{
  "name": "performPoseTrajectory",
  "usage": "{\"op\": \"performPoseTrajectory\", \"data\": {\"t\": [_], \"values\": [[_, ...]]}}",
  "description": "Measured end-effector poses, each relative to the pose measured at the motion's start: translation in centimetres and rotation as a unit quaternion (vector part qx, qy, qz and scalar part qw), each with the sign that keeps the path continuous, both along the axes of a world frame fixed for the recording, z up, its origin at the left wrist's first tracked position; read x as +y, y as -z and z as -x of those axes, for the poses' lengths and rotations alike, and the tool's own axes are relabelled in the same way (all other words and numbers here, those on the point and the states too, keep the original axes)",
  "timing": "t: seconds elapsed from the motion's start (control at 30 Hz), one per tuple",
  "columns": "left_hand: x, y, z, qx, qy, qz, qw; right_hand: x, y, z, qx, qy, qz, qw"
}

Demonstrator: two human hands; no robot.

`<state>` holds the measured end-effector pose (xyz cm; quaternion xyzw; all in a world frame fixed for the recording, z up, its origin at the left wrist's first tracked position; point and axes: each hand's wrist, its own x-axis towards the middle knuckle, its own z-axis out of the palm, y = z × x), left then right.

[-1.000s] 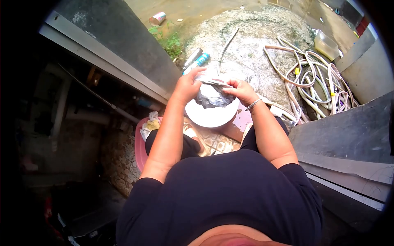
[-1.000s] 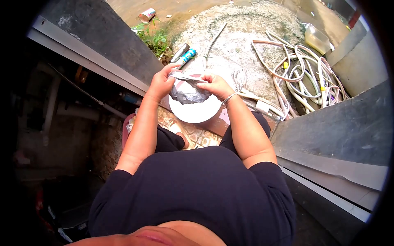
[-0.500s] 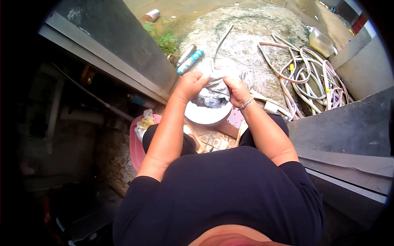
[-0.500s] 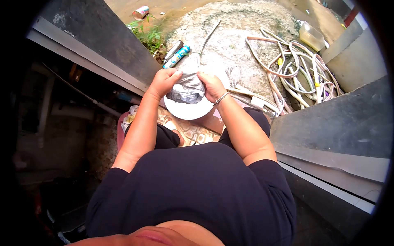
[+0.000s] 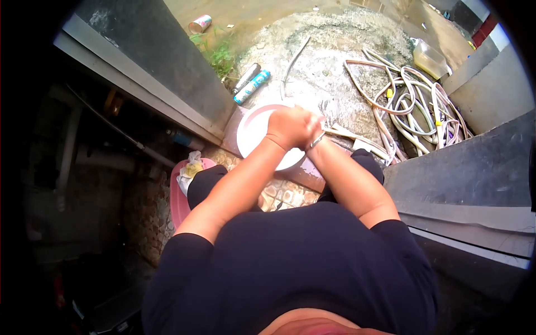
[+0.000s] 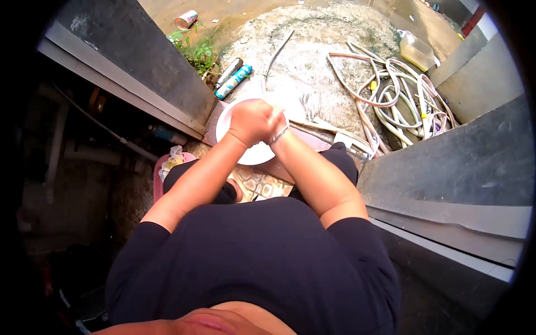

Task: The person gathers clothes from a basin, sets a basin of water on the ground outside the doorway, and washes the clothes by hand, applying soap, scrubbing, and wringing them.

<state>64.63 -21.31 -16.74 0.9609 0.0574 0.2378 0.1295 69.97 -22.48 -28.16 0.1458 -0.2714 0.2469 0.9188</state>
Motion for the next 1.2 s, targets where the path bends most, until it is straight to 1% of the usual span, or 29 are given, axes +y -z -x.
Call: {"op": "performPoseTrajectory", "data": {"t": [0.03, 0.07, 0.1, 0.13, 0.2, 0.23, 0.27, 0.33, 0.37, 0.4, 0.47, 0.5, 0.53, 0.57, 0.6, 0.63, 0.67, 0.7, 0.73, 0.8, 0.83, 0.87, 0.93, 0.97, 1.0, 1.07, 1.13, 1.17, 1.2], "values": [[1.1, 0.2, -0.7, -0.015, -0.048, 0.031, 0.998, -2.4, -6.1, 1.1, 0.067, -0.115, 0.261, 0.956], [2.2, -0.9, -1.1, -0.004, -0.118, 0.019, 0.993, -4.2, -9.4, 1.5, 0.132, -0.22, 0.502, 0.826], [2.3, -1.4, -1.1, -0.002, -0.133, 0.018, 0.991, -4.2, -6.5, 0.1, 0.043, -0.306, 0.432, 0.847], [2.3, -1.5, -1.3, 0.0, -0.147, 0.016, 0.989, -4.0, -6.2, -0.5, 0.046, -0.306, 0.433, 0.847], [0.7, 0.6, -1.7, 0.0, -0.087, 0.031, 0.996, -3.7, -6.2, -1.1, 0.09, -0.21, 0.44, 0.868], [-0.4, 1.2, -2.0, -0.031, -0.011, -0.038, 0.999, -3.5, -6.5, -1.4, 0.088, -0.206, 0.441, 0.869], [0.0, 1.4, -2.4, -0.032, -0.009, -0.036, 0.999, -3.4, -6.7, -1.3, 0.118, -0.203, 0.468, 0.852], [1.9, 0.3, -3.3, -0.07, -0.045, 0.074, 0.994, -3.4, -8.6, -1.2, 0.173, -0.194, 0.521, 0.813], [3.3, -0.9, -4.0, -0.023, -0.12, 0.069, 0.99, -3.9, -9.7, -0.9, 0.129, -0.228, 0.475, 0.84], [4.3, -1.5, -4.4, -0.041, -0.141, 0.055, 0.988, -4.4, -9.4, -1.6, 0.03, -0.274, 0.412, 0.868], [3.1, -1.6, -4.9, -0.038, -0.144, 0.078, 0.986, -4.2, -9.2, -2.7, 0.12, -0.195, 0.51, 0.829], [1.7, -0.5, -5.3, -0.068, -0.106, 0.028, 0.992, -4.0, -7.3, -3.9, 0.132, -0.171, 0.483, 0.848], [0.4, 0.8, -5.8, -0.006, -0.027, 0.011, 1.0, -3.4, -4.1, -5.8, 0.141, -0.145, 0.455, 0.867], [-0.2, 1.2, -6.1, 0.0, -0.011, 0.009, 1.0, -3.2, -0.3, -6.8, -0.016, -0.011, 0.461, 0.887], [-0.7, 1.4, -6.6, 0.007, 0.007, 0.007, 1.0, -3.7, -2.5, -6.3, -0.014, -0.004, 0.463, 0.886], [-0.2, -0.1, -7.1, -0.004, -0.048, 0.054, 0.997, -4.2, -7.0, -5.4, 0.063, -0.08, 0.482, 0.87], [0.9, -1.9, -7.0, -0.01, -0.106, 0.105, 0.989, -4.6, -9.4, -4.7, 0.141, -0.16, 0.496, 0.841], [2.5, -2.6, -7.7, 0.03, -0.117, 0.09, 0.989, -4.8, -9.0, -4.7, 0.109, -0.186, 0.467, 0.858], [2.6, -2.1, -8.0, 0.008, -0.145, 0.059, 0.988, -4.2, -9.0, -5.1, 0.122, -0.155, 0.462, 0.865], [1.4, 1.8, -8.9, -0.07, -0.048, 0.022, 0.996, -5.2, -10.0, -6.2, 0.16, -0.105, 0.592, 0.783], [-0.9, 1.7, -8.4, 0.022, 0.001, -0.03, 0.999, -4.4, -1.2, -10.8, -0.033, -0.245, 0.311, 0.918], [-3.1, 0.2, -7.9, 0.015, -0.002, -0.04, 0.999, -5.1, -1.4, -9.7, 0.015, -0.109, 0.384, 0.917], [-0.8, 1.1, -9.1, -0.049, -0.008, 0.01, 0.999, -6.0, -5.9, -8.1, 0.156, -0.139, 0.433, 0.877], [0.4, -0.6, -9.5, 0.005, -0.073, 0.034, 0.997, -5.8, -9.8, -6.8, 0.198, -0.122, 0.538, 0.81], [1.4, -2.4, -9.7, 0.035, -0.12, 0.11, 0.986, -4.6, -7.6, -7.0, 0.158, -0.103, 0.482, 0.856], [1.8, -2.7, -9.8, 0.023, -0.123, 0.062, 0.99, -4.5, -8.7, -6.8, 0.189, -0.115, 0.459, 0.86], [-0.6, -0.4, -9.6, -0.047, -0.013, 0.02, 0.999, -6.1, -8.5, -8.6, 0.16, -0.11, 0.543, 0.817], [-2.0, 1.6, -9.4, 0.0, 0.023, -0.002, 1.0, -5.5, -4.9, -10.5, 0.045, -0.138, 0.384, 0.912], [-3.0, 1.5, -9.4, -0.012, 0.027, 0.001, 1.0, -5.2, -1.1, -11.9, -0.072, -0.157, 0.21, 0.962]]}}
